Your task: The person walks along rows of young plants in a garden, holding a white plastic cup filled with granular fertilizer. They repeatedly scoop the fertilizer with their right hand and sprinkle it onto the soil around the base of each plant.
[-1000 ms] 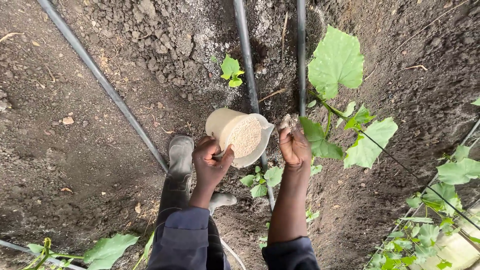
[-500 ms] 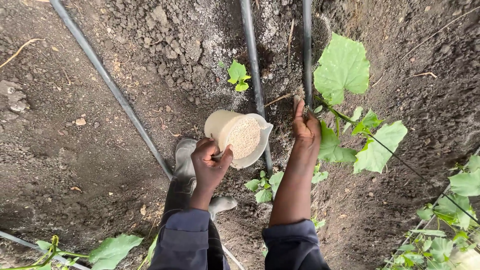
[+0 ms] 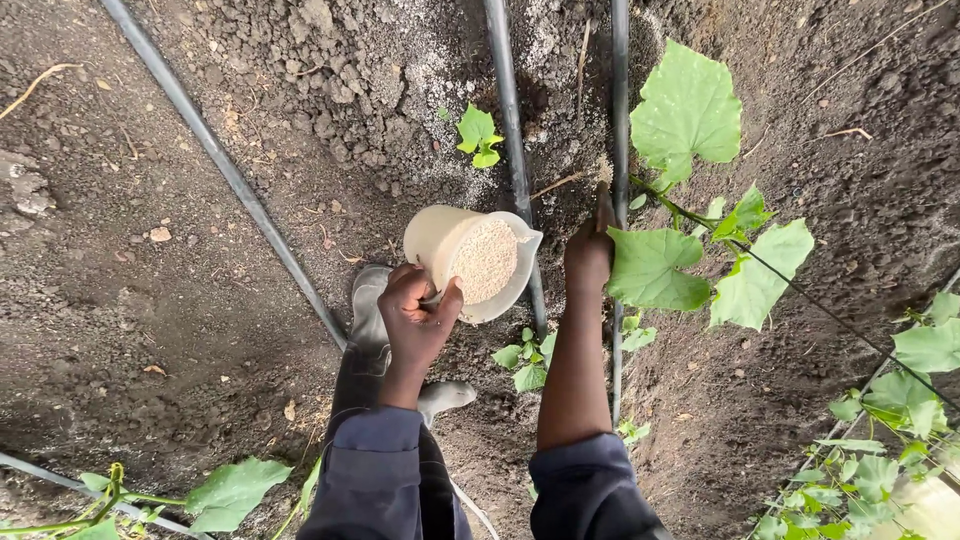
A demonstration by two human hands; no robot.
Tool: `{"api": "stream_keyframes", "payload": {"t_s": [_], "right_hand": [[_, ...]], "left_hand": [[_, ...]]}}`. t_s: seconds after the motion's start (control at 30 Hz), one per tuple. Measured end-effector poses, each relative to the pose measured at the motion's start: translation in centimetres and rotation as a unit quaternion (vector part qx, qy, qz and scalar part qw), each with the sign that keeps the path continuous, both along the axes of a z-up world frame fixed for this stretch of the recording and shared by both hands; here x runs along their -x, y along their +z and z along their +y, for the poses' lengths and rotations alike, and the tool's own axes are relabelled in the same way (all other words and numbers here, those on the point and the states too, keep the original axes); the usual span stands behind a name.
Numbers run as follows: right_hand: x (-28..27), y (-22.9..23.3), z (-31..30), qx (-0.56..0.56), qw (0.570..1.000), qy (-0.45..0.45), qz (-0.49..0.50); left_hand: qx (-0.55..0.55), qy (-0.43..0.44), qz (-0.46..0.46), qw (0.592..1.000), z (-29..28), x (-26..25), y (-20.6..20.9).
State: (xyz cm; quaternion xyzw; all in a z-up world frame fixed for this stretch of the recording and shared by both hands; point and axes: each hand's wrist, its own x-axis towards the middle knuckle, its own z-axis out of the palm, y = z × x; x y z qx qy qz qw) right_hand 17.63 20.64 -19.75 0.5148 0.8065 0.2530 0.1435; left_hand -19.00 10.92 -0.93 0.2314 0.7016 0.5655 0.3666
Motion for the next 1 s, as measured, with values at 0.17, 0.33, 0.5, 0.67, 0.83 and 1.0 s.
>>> {"api": "stream_keyframes", "payload": {"t_s": [0.17,0.33,0.5,0.67,0.83,1.0], "right_hand": [[11.1,10.4,7.9,0.073,0.962,-0.104,0.243],[12.5,11.6,8.0,0.127,0.752,-0.327,0.557],[13.6,12.7,6.1,0.126,0.866,-0.18,0.449],[20.5,15.2,4.3,0.152,0.843,-0.206,0.474],[22.1,11.7,5.9,0.159,0.892,-0.129,0.402],[23.2,10.2,9.0,0.146,0.855,-0.138,0.478]], "left_hand": [[0.005,0.002,0.001,1.0,-0.9,0.6,-0.5],[0.015,0.018,0.018,1.0,-1.6,1.4,-1.0],[0.015,0.055,-0.007,0.998,-2.3,2.5,-1.5],[0.03,0.173,-0.088,0.981,-2.7,3.8,-1.5],[0.043,0.257,-0.119,0.958,-3.4,4.6,-2.1],[0.043,0.297,-0.136,0.944,-3.5,5.3,-2.2]]}}
